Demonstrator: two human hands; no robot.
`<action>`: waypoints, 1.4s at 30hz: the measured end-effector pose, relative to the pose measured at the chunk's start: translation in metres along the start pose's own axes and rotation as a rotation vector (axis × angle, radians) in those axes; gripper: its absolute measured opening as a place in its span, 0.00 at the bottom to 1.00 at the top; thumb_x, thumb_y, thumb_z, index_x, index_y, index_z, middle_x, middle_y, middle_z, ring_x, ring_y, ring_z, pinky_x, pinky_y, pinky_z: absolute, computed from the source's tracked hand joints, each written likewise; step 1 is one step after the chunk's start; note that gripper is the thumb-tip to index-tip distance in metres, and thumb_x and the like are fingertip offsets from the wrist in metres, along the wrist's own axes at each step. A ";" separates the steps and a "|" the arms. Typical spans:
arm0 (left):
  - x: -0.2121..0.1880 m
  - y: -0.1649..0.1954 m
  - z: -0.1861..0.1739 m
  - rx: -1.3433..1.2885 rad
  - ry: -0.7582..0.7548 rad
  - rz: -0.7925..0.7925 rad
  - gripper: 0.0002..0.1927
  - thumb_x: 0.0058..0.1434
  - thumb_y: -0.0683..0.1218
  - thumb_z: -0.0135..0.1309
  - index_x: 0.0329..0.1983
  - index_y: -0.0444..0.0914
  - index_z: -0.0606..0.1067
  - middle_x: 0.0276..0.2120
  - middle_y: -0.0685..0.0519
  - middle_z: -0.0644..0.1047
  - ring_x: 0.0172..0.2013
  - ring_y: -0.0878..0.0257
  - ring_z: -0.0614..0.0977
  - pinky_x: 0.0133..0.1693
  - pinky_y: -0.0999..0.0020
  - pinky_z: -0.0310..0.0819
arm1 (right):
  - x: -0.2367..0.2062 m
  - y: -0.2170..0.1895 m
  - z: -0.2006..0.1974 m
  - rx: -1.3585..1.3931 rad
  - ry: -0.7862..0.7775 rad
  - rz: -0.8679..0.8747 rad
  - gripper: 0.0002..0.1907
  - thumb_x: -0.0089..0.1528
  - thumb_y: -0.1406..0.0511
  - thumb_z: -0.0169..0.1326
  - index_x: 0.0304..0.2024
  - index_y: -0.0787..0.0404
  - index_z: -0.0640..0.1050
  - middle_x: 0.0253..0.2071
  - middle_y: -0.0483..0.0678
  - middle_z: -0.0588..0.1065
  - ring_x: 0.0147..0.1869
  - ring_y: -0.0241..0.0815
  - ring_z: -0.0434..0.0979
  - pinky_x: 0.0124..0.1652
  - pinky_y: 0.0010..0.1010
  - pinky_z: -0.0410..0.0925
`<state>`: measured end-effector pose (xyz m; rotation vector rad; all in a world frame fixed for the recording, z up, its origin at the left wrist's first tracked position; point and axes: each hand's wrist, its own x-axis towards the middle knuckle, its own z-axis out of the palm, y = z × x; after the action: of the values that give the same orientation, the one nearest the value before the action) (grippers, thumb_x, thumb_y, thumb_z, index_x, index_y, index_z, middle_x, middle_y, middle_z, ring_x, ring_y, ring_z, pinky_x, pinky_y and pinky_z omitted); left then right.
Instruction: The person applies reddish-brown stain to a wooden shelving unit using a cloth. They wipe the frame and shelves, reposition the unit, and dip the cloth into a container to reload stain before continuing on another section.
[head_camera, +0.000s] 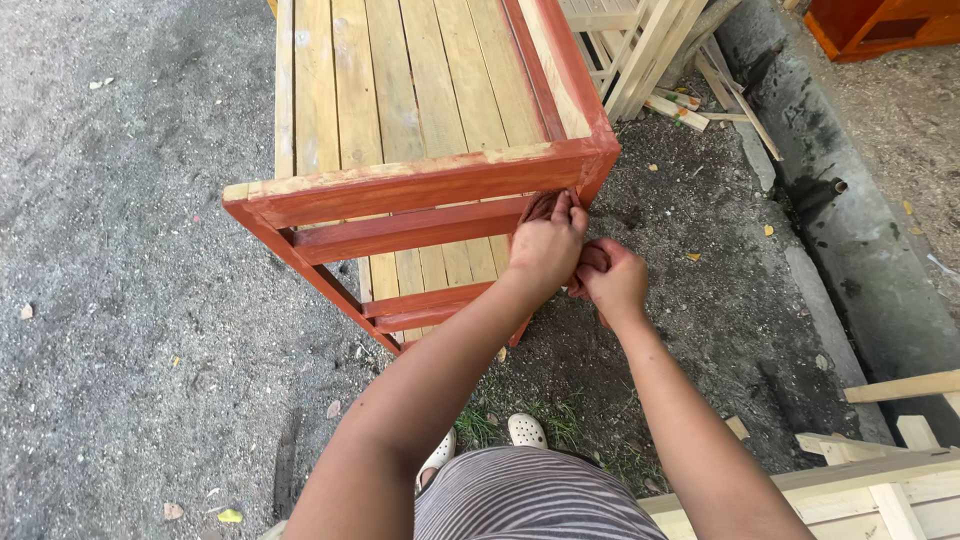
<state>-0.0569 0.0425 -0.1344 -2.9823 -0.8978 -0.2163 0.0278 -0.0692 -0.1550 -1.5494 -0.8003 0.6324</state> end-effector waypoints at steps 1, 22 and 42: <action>-0.005 -0.001 0.004 -0.016 0.002 -0.033 0.31 0.62 0.49 0.52 0.68 0.37 0.61 0.72 0.43 0.61 0.40 0.51 0.86 0.34 0.56 0.83 | 0.000 0.001 0.001 -0.065 -0.018 -0.028 0.07 0.55 0.76 0.56 0.36 0.67 0.79 0.28 0.47 0.79 0.27 0.38 0.81 0.26 0.32 0.77; -0.175 -0.161 -0.046 -0.048 -0.038 -0.756 0.37 0.64 0.42 0.39 0.77 0.59 0.53 0.74 0.66 0.57 0.34 0.52 0.87 0.31 0.54 0.82 | -0.012 -0.011 0.156 -0.383 -0.483 -0.584 0.18 0.47 0.67 0.62 0.41 0.61 0.80 0.38 0.55 0.80 0.43 0.55 0.82 0.43 0.41 0.75; -0.113 -0.094 -0.009 -0.320 0.192 -0.522 0.37 0.57 0.45 0.52 0.72 0.54 0.63 0.71 0.63 0.63 0.43 0.54 0.85 0.36 0.58 0.81 | -0.007 0.005 0.100 -0.444 -0.458 -0.329 0.12 0.52 0.66 0.62 0.38 0.58 0.82 0.30 0.50 0.81 0.34 0.47 0.85 0.36 0.36 0.75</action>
<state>-0.2032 0.0589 -0.1427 -2.8430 -1.7390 -0.6989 -0.0532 -0.0136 -0.1737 -1.6307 -1.5922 0.5957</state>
